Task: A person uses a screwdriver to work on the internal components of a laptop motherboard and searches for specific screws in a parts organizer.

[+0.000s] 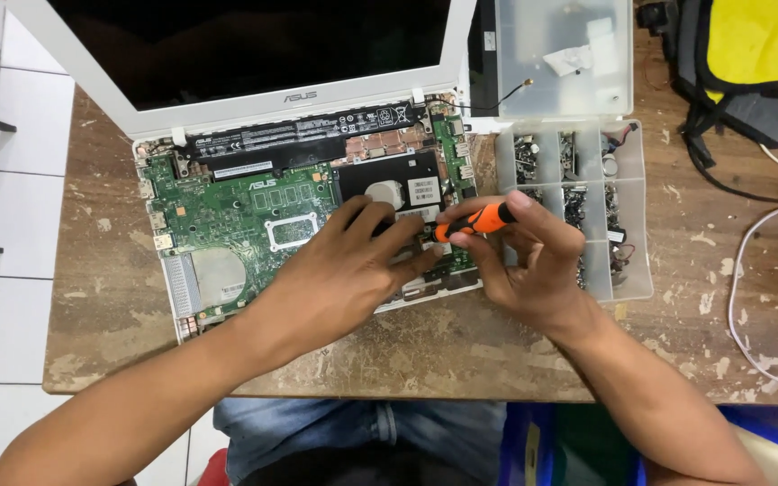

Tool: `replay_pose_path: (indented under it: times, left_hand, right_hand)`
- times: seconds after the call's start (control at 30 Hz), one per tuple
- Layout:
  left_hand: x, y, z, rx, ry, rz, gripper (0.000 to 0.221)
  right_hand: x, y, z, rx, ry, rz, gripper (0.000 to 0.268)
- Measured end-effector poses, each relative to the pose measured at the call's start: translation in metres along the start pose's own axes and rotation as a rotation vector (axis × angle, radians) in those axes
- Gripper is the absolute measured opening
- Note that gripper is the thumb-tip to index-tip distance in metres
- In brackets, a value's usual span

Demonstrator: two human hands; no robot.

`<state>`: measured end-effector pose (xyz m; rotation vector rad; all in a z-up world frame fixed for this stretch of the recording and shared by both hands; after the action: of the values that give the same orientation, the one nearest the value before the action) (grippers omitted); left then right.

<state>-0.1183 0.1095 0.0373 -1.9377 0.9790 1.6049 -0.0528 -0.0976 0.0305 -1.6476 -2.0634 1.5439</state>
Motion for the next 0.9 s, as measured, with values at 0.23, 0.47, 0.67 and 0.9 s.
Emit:
replay_pose_path:
  times: [0.23, 0.47, 0.67, 0.9]
  left_hand:
    - [0.003, 0.001, 0.001, -0.007, -0.019, -0.009, 0.061]
    - [0.006, -0.002, -0.002, -0.029, 0.006, 0.093, 0.041]
    - [0.029, -0.013, -0.004, -0.17, 0.188, 0.298, 0.024]
    - [0.034, -0.016, -0.006, -0.223, 0.295, 0.464, 0.028]
  right_hand:
    - [0.001, 0.002, 0.004, 0.011, -0.019, 0.012, 0.073]
    - [-0.005, 0.001, 0.0, -0.043, -0.11, 0.009, 0.082]
    - [-0.001, -0.019, -0.016, 0.029, -0.058, -0.004, 0.064]
    - [0.0, -0.021, -0.016, -0.016, -0.055, 0.056, 0.058]
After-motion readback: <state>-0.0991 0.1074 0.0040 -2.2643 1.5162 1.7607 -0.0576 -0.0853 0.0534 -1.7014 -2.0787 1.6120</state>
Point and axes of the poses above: each hand's wrist, its own z-axis away from the middle knuckle, its own x-axis out of the palm, y = z × x, the point moved 2 cm from there along -z, towards the middle knuckle, and after that the axes turned 8 degrees about x, right-handed, at the moved point
